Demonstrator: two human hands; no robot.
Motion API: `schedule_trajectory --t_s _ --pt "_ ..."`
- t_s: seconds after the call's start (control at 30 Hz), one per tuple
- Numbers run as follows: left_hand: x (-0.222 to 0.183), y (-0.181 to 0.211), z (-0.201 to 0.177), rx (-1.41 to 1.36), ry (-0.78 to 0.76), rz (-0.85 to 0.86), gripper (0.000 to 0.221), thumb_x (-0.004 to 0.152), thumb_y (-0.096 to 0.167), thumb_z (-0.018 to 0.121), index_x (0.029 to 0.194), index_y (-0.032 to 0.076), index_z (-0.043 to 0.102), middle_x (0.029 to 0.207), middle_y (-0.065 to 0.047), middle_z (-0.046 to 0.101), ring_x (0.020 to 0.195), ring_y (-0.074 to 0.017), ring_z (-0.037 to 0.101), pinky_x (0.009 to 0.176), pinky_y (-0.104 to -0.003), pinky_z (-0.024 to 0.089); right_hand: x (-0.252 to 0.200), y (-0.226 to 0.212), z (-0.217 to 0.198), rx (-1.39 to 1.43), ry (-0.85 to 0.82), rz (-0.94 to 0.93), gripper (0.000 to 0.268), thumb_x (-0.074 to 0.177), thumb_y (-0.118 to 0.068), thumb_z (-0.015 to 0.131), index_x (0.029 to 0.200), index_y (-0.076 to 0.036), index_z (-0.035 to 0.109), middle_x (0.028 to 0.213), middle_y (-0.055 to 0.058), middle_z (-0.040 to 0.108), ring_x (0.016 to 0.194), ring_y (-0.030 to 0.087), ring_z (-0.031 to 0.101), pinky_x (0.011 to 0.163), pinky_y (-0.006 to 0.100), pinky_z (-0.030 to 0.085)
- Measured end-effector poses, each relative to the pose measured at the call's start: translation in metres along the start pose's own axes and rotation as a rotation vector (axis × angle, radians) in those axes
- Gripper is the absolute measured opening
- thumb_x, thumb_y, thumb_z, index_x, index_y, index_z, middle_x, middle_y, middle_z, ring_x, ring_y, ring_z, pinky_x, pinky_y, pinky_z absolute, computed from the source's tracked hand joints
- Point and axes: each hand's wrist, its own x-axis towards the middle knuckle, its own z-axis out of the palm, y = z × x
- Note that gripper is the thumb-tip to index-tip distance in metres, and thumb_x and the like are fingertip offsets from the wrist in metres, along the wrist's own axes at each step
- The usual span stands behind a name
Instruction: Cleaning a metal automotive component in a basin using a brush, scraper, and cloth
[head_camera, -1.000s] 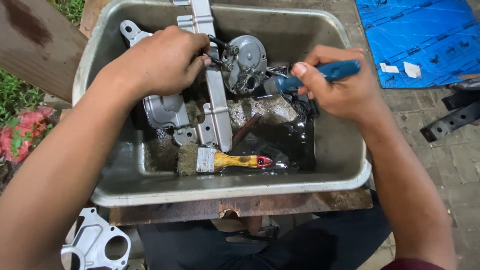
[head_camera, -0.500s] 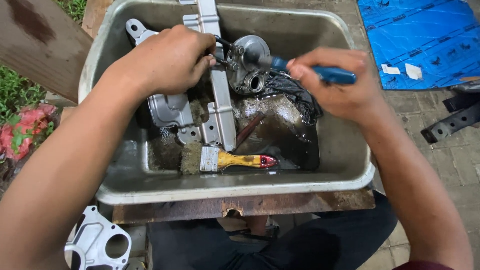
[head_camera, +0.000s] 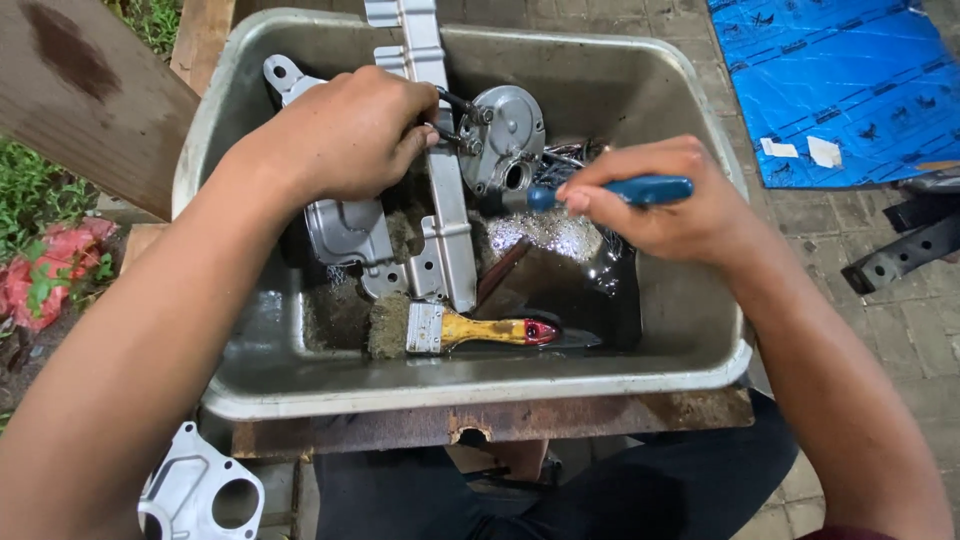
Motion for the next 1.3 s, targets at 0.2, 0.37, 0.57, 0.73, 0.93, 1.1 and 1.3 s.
schedule_trajectory --t_s 0.2,0.37,0.57,0.73,0.93,1.1,1.3 --pt "-0.002 0.004 -0.003 0.019 -0.014 -0.037 0.022 0.102 0.022 0.053 0.111 0.006 0.065 0.106 -0.029 0.067 0.091 -0.0564 0.063 0.067 -0.063 0.049 -0.003 0.014 -0.005 -0.254 0.366 -0.234 0.016 0.112 -0.004 0.068 0.114 0.011 0.073 0.109 0.025 0.077 0.09 0.032 0.076 0.078 0.039 0.059" --pt "-0.001 0.001 -0.001 0.0 -0.016 -0.009 0.019 0.103 0.02 0.053 0.107 0.005 0.064 0.101 -0.026 0.069 0.086 -0.0519 0.064 0.064 -0.06 0.049 0.002 -0.004 -0.001 -0.155 0.159 -0.05 0.025 0.107 -0.018 0.062 0.107 0.002 0.077 0.099 0.016 0.079 0.086 0.024 0.078 0.069 0.031 0.062" --pt "-0.002 0.003 -0.003 -0.001 -0.025 -0.019 0.019 0.102 0.021 0.052 0.107 0.006 0.063 0.102 -0.026 0.068 0.087 -0.0528 0.064 0.065 -0.061 0.048 0.001 0.002 -0.004 -0.184 0.246 -0.082 0.018 0.108 -0.005 0.066 0.119 0.007 0.073 0.106 0.02 0.077 0.084 0.023 0.072 0.068 0.03 0.056" --pt "-0.004 0.004 -0.006 -0.014 -0.037 -0.006 0.02 0.103 0.02 0.053 0.101 0.003 0.062 0.1 -0.026 0.068 0.086 -0.0495 0.065 0.065 -0.06 0.05 0.002 0.017 0.003 -0.152 0.252 -0.213 0.024 0.108 -0.013 0.06 0.106 0.006 0.074 0.087 0.013 0.078 0.063 0.015 0.071 0.046 0.021 0.055" --pt "-0.007 0.009 -0.015 -0.004 -0.001 0.022 0.026 0.097 0.02 0.057 0.111 0.004 0.072 0.096 -0.018 0.075 0.088 -0.0439 0.075 0.078 -0.057 0.06 0.008 -0.011 -0.001 0.123 0.205 0.092 0.011 0.097 -0.012 0.071 0.099 -0.006 0.08 0.079 0.016 0.077 0.07 0.029 0.073 0.07 0.043 0.057" --pt "-0.008 0.011 -0.019 -0.037 -0.094 -0.015 0.031 0.096 0.02 0.053 0.117 0.004 0.069 0.104 -0.02 0.075 0.095 -0.0489 0.073 0.081 -0.063 0.059 0.009 -0.009 -0.006 0.049 0.35 0.122 0.012 0.095 -0.012 0.075 0.103 -0.006 0.08 0.077 0.015 0.075 0.068 0.03 0.071 0.068 0.038 0.055" --pt "-0.01 0.018 -0.016 -0.006 -0.078 -0.065 0.038 0.097 0.024 0.055 0.127 0.004 0.066 0.11 -0.017 0.074 0.095 -0.0464 0.074 0.08 -0.061 0.06 0.011 0.0 -0.013 -0.086 0.435 0.046 0.017 0.099 -0.014 0.074 0.114 -0.008 0.08 0.088 0.012 0.077 0.076 0.033 0.072 0.072 0.04 0.056"
